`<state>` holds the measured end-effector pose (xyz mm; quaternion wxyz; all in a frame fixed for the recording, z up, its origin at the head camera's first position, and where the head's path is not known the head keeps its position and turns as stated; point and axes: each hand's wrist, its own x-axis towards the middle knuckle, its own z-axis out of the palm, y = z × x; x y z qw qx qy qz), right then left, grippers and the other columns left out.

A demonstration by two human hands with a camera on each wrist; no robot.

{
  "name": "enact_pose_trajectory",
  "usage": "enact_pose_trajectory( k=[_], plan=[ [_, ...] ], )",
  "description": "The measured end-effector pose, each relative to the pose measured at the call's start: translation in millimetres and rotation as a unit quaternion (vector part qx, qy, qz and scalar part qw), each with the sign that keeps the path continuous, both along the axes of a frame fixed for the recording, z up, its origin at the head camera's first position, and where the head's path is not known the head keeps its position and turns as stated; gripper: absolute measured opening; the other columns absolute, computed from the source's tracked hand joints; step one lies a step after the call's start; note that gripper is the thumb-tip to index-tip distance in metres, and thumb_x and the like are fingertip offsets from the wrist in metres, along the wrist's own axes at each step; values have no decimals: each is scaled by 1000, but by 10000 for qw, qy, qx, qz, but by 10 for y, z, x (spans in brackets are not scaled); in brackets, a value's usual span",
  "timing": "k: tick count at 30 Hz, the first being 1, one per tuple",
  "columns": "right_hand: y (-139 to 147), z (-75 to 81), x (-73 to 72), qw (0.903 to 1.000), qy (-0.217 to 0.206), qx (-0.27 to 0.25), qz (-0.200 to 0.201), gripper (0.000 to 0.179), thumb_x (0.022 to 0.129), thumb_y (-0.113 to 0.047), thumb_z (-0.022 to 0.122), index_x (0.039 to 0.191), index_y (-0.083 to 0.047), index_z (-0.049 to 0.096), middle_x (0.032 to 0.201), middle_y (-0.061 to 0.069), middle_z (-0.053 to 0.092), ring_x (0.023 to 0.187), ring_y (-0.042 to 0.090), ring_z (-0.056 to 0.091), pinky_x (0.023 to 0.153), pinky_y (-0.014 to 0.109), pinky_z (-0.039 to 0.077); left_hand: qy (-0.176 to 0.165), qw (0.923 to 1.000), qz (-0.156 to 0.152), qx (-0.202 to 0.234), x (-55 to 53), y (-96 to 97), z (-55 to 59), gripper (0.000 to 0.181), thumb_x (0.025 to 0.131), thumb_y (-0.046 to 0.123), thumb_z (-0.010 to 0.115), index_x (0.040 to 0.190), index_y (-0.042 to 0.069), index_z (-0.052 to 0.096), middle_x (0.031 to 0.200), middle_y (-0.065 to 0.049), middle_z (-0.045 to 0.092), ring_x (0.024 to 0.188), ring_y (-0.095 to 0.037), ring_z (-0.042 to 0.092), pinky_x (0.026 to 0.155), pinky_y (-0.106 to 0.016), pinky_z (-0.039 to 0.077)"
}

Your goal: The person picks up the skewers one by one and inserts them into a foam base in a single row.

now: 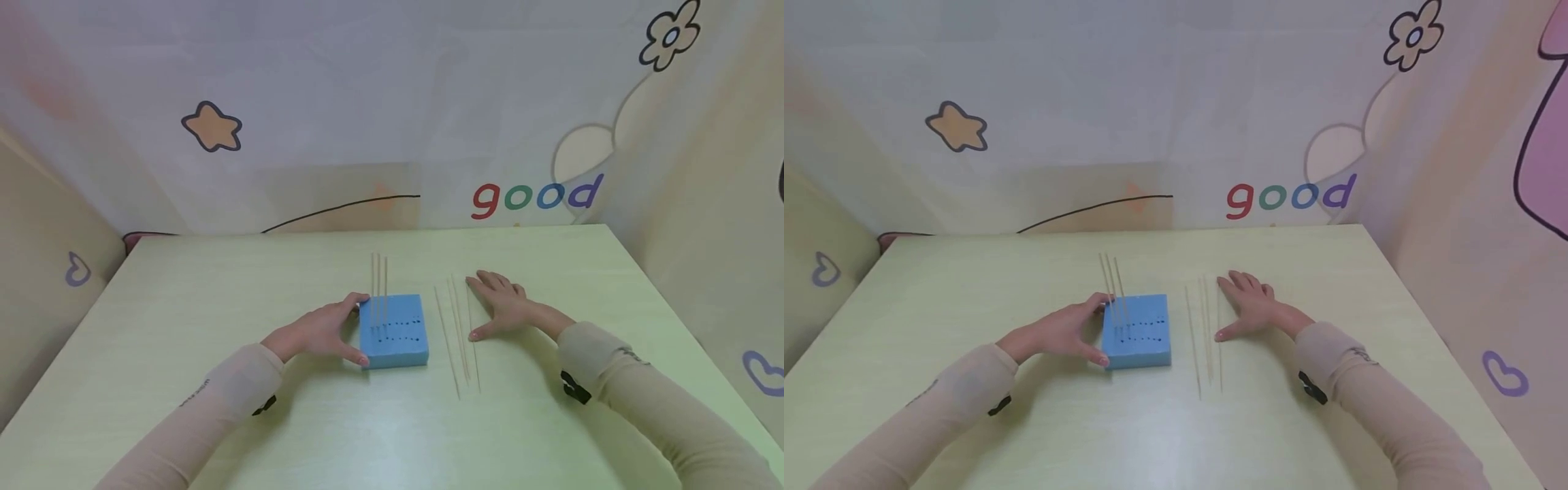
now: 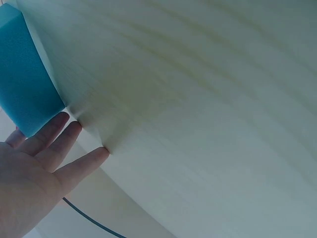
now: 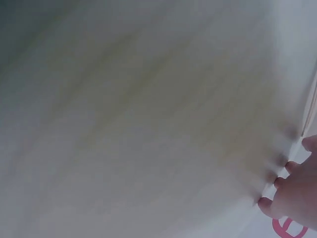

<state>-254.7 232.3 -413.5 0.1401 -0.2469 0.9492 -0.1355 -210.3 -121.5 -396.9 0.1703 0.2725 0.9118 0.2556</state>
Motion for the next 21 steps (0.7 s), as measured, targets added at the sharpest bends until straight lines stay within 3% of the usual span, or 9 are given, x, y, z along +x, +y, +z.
enact_pose_trajectory(
  k=[8,17,21],
  plan=[
    [-21,23,-24,9999,-117,52,3,110,62,-57,75,142,-3,22,145,26,9,130,45,7,92,68,13,-27,10000,9,-26,-8,-3,-1,109,61,51,79,142,10,19,136,-13,41,124,-27,38,101,-42,30],
    [-37,7,-66,9981,-160,-508,-309,107,54,-47,84,132,-1,27,143,26,14,128,45,9,91,69,15,-3,10000,-7,16,-1,-9,6,107,61,50,79,141,10,20,135,-13,42,123,-27,40,100,-42,31],
    [-42,39,-79,9963,-136,-662,-524,101,54,-42,86,128,0,30,136,24,24,123,43,19,93,64,21,-6,10000,-4,-11,-2,-3,11,108,61,50,79,142,10,19,136,-13,41,124,-27,38,101,-42,31]
  ],
)
